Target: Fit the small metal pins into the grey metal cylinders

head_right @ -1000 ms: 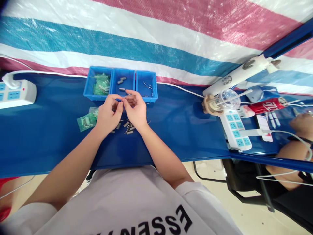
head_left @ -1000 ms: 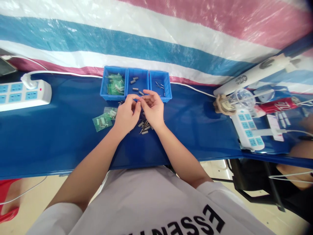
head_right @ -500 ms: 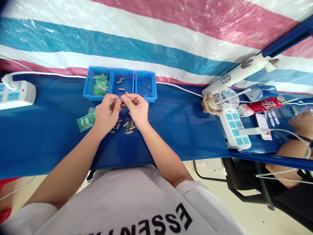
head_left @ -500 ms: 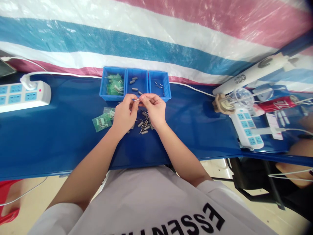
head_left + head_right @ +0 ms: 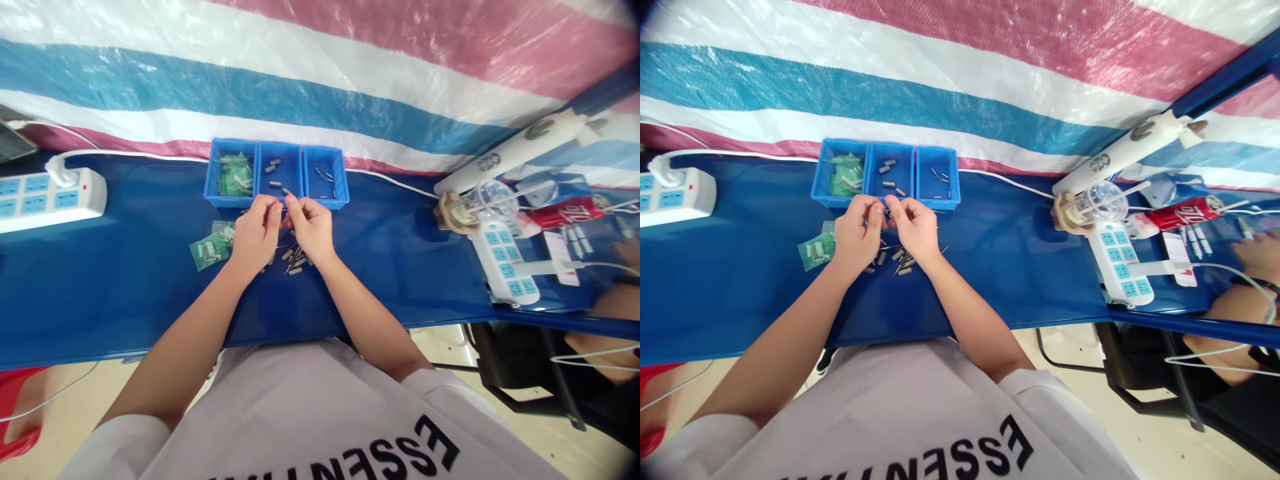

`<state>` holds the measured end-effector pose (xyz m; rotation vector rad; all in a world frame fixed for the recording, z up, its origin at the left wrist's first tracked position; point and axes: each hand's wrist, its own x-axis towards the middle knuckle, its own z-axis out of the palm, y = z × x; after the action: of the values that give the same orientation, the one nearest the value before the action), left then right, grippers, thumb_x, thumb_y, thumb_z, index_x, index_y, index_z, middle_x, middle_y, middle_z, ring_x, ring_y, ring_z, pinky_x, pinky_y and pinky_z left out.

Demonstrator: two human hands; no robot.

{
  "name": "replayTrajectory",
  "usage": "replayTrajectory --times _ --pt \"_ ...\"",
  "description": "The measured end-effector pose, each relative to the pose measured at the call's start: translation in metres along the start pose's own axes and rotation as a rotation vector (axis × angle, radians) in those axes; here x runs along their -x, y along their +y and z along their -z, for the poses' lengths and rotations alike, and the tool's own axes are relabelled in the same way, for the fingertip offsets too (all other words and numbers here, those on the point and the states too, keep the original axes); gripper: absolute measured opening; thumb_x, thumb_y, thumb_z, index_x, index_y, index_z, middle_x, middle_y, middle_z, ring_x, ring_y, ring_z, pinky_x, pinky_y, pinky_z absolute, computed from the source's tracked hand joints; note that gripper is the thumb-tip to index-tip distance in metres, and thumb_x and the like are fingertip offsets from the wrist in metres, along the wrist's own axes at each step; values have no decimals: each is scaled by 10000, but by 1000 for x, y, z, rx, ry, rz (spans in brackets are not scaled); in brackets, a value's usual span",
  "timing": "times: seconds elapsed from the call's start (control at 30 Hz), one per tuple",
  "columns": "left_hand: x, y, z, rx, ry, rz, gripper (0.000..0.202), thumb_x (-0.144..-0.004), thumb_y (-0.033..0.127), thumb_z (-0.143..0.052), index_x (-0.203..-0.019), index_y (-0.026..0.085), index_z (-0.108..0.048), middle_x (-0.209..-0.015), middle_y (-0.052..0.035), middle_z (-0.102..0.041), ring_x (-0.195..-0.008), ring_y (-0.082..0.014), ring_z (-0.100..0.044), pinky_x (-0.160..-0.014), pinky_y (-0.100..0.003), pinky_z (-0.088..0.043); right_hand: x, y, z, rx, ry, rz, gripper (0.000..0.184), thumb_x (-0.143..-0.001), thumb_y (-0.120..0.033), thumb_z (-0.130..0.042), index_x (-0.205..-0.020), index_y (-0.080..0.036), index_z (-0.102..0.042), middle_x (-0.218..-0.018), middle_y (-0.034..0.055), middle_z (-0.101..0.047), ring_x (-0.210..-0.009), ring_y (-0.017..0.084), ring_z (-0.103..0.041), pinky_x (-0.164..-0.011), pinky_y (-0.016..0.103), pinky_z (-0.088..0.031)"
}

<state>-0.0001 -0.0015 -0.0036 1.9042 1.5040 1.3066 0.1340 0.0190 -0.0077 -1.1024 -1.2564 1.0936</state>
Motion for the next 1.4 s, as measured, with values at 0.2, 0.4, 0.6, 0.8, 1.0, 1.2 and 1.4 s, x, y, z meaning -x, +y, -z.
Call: replayTrajectory --times 0.2,0.4,0.6,0.8,1.0,1.2,1.4 --pt "1 2 -1 22 -52 -2 291 -1060 462 -448 -1044 211 -594 -750 13 -663 -663 -128 -646 -681 -251 -461 -3 0 0 -21 19 -48 601 -916 -708 -549 -581 -209 -549 -561 -19 -600 -567 98 -575 -672 265 -508" --pt "0 4 0 -91 -21 -24 406 -1065 480 -410 -821 205 -581 -689 -3 -652 -639 -136 -613 -657 -264 -430 -2 1 1 -24 10 -13 572 -922 -688 -561 -601 -214 -565 -580 -18 -581 -574 101 -552 -630 267 -485" --pt "-2 1 3 -77 101 36 494 -1066 521 -398 -708 204 -522 -621 6 -608 -587 -122 -568 -613 -262 -413 1 -5 -5 -131 -128 19 439 -808 -661 -731 -911 -246 -631 -807 -6 -682 -706 133 -641 -693 293 -557" --pt "-3 4 3 -54 139 70 520 -1075 530 -372 -696 203 -512 -606 12 -582 -573 -115 -544 -599 -267 -399 2 0 -4 -131 -221 57 339 -875 -573 -709 -933 -248 -635 -858 2 -716 -797 152 -696 -804 322 -578" --pt "-4 4 4 -32 161 84 525 -1071 553 -369 -702 209 -513 -604 17 -567 -566 -119 -533 -592 -276 -399 3 1 -1 -65 -236 111 294 -911 -528 -684 -873 -237 -699 -840 0 -737 -801 151 -687 -799 314 -561" --pt "-3 5 5 -28 160 89 538 -1065 573 -361 -695 211 -506 -599 16 -532 -577 -123 -515 -594 -280 -388 5 -4 0 -14 -230 152 311 -933 -531 -654 -833 -248 -736 -842 0 -746 -802 151 -691 -780 307 -555" --pt "-3 3 2 -45 106 35 530 -1063 551 -376 -666 207 -442 -579 23 -466 -552 -114 -457 -577 -275 -366 3 -8 2 43 -197 184 497 -985 -575 -547 -651 -248 -716 -773 10 -718 -770 145 -662 -857 325 -559"
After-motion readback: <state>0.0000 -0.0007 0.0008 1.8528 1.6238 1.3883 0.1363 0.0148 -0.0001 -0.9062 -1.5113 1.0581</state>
